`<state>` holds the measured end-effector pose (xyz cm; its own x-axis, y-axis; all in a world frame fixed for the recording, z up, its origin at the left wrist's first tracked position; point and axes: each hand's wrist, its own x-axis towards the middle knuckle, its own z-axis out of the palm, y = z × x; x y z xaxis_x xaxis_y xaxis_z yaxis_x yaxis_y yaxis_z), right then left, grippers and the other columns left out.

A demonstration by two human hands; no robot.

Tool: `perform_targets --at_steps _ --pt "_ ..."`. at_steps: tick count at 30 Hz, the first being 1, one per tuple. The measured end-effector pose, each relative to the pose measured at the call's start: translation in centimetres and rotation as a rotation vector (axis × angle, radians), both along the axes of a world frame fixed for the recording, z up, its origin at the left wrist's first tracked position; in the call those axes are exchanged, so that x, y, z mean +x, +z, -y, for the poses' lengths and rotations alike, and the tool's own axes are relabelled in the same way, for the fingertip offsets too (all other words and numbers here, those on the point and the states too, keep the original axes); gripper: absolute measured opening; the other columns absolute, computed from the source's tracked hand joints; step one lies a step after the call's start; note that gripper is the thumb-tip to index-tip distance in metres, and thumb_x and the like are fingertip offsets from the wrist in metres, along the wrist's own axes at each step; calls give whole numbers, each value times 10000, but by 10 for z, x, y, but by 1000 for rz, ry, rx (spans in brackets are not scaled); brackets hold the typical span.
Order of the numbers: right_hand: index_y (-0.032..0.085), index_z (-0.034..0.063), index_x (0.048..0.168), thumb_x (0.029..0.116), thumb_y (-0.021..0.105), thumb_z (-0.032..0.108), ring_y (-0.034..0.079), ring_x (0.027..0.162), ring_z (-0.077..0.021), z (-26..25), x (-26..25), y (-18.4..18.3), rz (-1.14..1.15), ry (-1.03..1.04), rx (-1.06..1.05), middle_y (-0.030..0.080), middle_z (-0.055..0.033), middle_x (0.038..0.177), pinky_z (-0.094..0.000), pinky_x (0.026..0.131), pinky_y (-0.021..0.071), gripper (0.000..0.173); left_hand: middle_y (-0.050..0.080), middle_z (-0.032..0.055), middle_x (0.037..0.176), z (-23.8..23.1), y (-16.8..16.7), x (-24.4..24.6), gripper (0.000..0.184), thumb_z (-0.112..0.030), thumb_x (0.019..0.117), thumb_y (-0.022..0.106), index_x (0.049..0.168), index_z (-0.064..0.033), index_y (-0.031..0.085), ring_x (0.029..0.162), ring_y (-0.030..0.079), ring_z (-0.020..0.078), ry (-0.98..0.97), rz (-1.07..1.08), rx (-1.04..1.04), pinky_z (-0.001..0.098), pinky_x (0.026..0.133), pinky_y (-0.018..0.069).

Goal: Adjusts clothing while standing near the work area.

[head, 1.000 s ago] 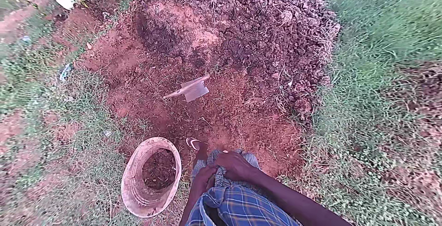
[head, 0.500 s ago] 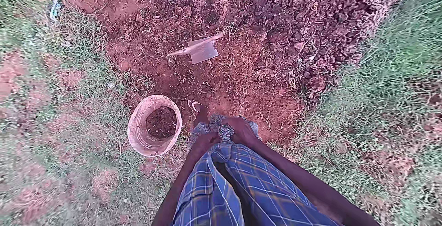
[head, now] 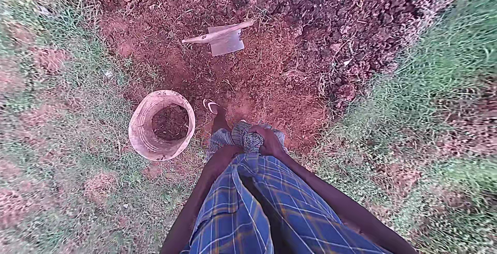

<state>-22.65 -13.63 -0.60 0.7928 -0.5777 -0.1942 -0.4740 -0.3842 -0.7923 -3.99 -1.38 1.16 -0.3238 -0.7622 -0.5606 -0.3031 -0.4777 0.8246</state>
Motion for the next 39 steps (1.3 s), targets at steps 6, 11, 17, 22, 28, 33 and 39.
perform_targets --at_steps 6,11,17,22,28,33,39 --pt "668 -70 1136 828 576 325 713 963 -389 2 3 1 82 19 84 724 -241 1085 -574 785 523 509 686 247 1074 9 2 -4 383 -261 1077 448 1077 35 691 1062 657 403 -50 117 108 618 920 481" --pt "666 -80 1137 840 570 379 709 971 -352 2 1 -2 157 27 128 723 -233 1083 -546 827 524 555 675 258 1114 24 15 -8 414 -299 1092 424 1091 28 677 1109 641 424 -137 249 264 625 926 476" --pt "642 -107 1166 843 615 371 702 922 -222 0 1 -9 238 16 235 721 -214 1052 -378 845 553 578 652 283 1189 35 23 -10 401 -283 1086 453 1158 58 653 1164 619 438 -179 294 375 628 962 461" --pt "620 -119 1195 809 694 314 687 917 -173 -1 0 -10 279 1 303 711 -205 1055 -329 855 551 584 656 282 1168 34 19 -6 389 -276 1084 464 1134 56 660 1147 622 438 -191 258 358 633 961 458" --pt "581 -121 1247 856 713 349 658 812 -96 -5 2 -12 301 -28 323 706 -119 909 -292 806 547 625 666 266 1166 31 14 -6 420 -339 1079 483 1159 34 656 1145 633 418 -203 274 404 614 968 467" --pt "612 -119 1215 868 683 264 674 842 -107 -6 3 -13 293 -43 318 716 -149 954 -287 819 558 522 668 258 1154 24 0 -8 409 -338 1075 484 1163 22 658 1139 636 419 -168 274 332 620 958 476" --pt "644 -91 1190 852 669 191 699 894 -169 -6 2 -14 230 -73 254 728 -176 1013 -364 838 562 440 699 146 1028 -2 13 13 337 -292 1044 531 1127 -8 691 950 669 244 307 183 2 480 896 528"
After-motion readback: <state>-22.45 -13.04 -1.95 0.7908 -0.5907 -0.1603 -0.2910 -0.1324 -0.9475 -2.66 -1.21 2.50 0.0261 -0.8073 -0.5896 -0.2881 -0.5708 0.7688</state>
